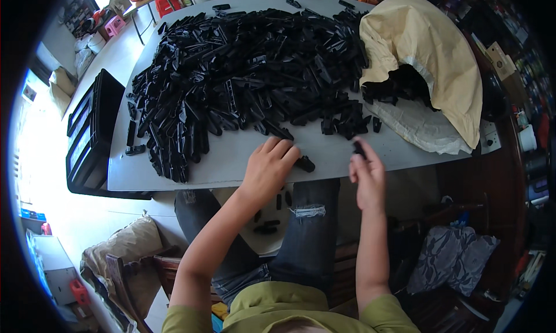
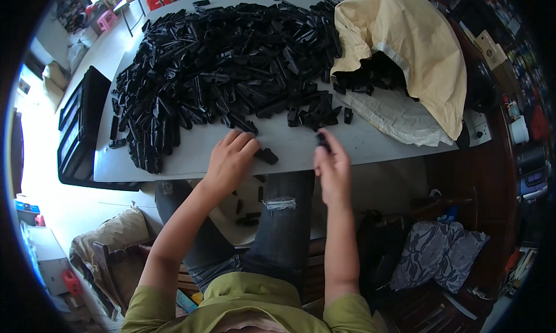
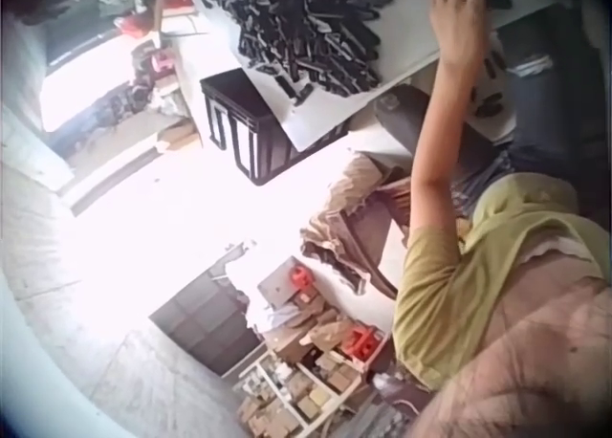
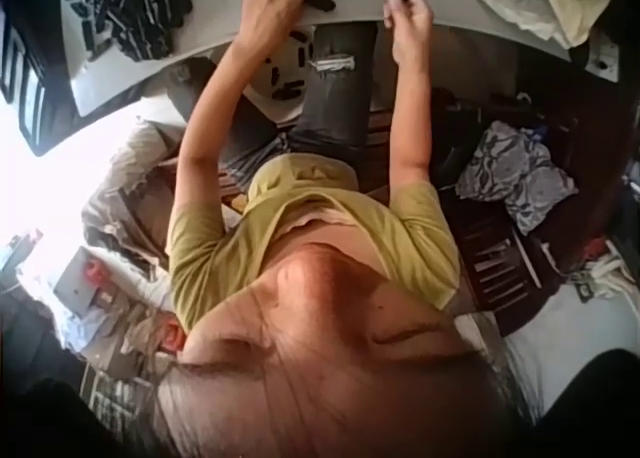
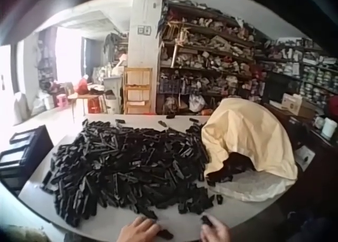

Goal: Assembling small black plastic components by snapping them together and placing them into a collection bucket.

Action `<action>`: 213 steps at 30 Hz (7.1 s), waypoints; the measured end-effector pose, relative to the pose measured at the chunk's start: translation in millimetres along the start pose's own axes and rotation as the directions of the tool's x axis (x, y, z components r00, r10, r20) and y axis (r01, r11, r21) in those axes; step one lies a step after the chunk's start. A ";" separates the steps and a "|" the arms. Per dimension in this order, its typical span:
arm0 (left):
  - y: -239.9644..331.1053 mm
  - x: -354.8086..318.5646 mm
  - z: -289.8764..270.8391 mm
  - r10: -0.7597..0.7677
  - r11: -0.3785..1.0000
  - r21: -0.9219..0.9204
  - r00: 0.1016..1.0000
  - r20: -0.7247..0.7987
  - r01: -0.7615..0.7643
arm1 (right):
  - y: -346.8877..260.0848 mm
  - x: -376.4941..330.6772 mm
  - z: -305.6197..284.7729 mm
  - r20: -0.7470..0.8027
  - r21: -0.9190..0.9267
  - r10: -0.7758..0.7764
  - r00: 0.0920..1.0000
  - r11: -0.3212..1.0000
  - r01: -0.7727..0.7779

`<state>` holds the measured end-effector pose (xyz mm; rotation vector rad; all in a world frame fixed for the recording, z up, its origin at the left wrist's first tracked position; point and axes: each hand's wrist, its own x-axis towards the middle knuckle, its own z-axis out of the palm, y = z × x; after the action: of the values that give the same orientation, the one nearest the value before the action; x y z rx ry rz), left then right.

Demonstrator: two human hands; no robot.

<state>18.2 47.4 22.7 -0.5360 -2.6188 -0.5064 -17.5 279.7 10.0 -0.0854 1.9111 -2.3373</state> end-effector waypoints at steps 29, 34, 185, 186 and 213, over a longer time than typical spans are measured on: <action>-25.3 -14.4 -16.1 -0.213 0.675 -0.654 0.939 0.271 0.342 | -11.7 9.1 39.3 0.601 -0.544 -0.204 0.773 0.605 0.582; -20.1 -9.3 -21.2 -0.267 0.655 -0.636 0.912 0.312 0.409 | -18.3 5.4 32.0 0.516 -0.616 -0.120 0.848 0.636 0.465; -33.8 -17.8 -23.3 -0.115 0.841 -0.515 0.986 0.122 0.163 | 1.6 -8.7 74.9 0.394 -0.543 -0.257 0.883 0.710 0.449; -33.4 -16.6 -24.3 -0.149 0.814 -0.542 0.977 0.153 0.209 | 2.0 -9.6 73.0 0.393 -0.544 -0.254 0.884 0.710 0.447; -40.5 39.6 -10.1 0.248 0.911 0.338 0.969 0.015 -0.238 | -4.0 19.9 43.3 0.498 -0.730 -0.295 0.815 0.364 0.578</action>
<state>-29.5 19.6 39.0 -0.7179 -2.4868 0.0174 -32.3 235.9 21.9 -1.1034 2.9208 -1.0857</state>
